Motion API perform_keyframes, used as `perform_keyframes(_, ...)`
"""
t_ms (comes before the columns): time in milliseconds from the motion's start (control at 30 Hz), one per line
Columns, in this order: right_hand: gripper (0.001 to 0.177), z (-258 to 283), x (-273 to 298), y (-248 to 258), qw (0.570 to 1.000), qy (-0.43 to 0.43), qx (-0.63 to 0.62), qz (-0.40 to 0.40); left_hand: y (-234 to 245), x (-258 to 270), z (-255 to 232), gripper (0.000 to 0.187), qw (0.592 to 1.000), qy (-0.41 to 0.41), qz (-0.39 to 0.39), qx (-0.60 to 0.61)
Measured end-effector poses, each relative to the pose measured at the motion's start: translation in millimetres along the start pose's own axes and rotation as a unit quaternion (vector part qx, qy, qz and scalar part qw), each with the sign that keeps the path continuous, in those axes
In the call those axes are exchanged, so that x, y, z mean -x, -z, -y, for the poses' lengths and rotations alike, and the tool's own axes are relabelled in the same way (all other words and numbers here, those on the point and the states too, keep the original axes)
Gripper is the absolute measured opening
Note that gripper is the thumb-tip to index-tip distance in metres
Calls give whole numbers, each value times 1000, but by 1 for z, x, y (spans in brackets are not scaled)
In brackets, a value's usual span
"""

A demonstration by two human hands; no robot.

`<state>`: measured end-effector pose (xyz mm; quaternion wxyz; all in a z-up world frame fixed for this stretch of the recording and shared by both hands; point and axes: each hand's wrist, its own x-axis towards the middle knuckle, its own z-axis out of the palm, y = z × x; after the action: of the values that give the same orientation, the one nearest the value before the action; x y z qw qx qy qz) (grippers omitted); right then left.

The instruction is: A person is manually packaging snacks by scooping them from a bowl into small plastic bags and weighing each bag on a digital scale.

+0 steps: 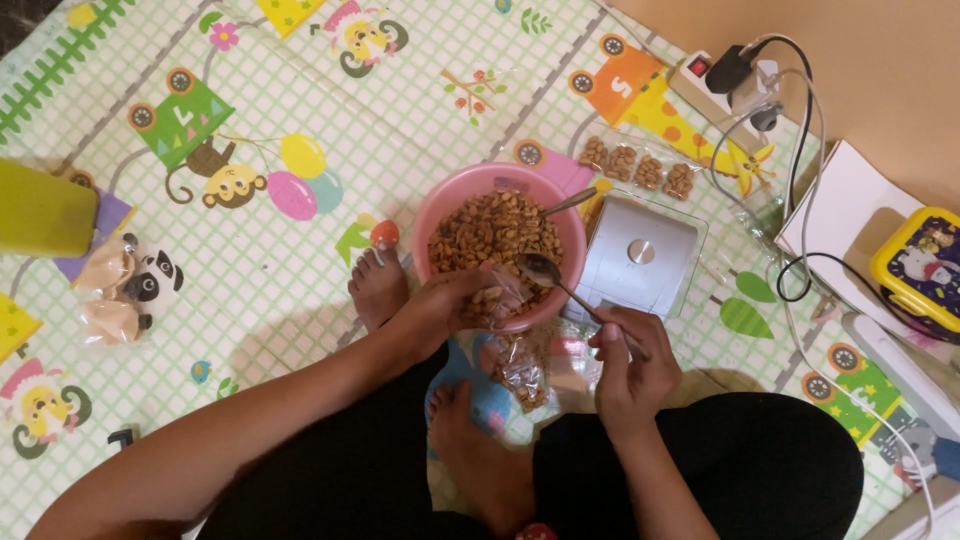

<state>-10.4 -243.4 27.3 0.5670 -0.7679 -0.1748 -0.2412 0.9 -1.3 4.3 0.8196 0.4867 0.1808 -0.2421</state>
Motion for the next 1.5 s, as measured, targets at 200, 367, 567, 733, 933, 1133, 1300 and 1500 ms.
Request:
perform_keyframes(200,14,-26,-4,-11,968,-241,-67,-38,-14,9,-13,45,1000,-16,13,16)
perform_keyframes(367,16,-54,4,-22,908,-369,112,166,-14,10,-7,45,999,-20,14,-27)
perform_keyframes(567,26,-36,-5,-14,920,-182,278,207,13,-7,13,32,992,-61,37,-106)
perform_keyframes(733,30,-24,-4,-15,971,-155,76,164,-8,13,-4,25,971,-112,48,-204)
perform_keyframes(933,40,-15,17,-15,972,-154,-94,153,-5,17,3,23,945,-134,62,-293)
perform_keyframes(1133,31,29,-8,10,975,-133,14,179,-28,33,-25,21,900,-164,77,-396)
perform_keyframes(1300,32,65,-24,38,953,-156,-10,257,-52,57,-43,14,827,-234,122,-497)
perform_keyframes(1500,24,91,-16,56,953,-201,-20,225,-89,97,-45,27,758,-279,101,-581)
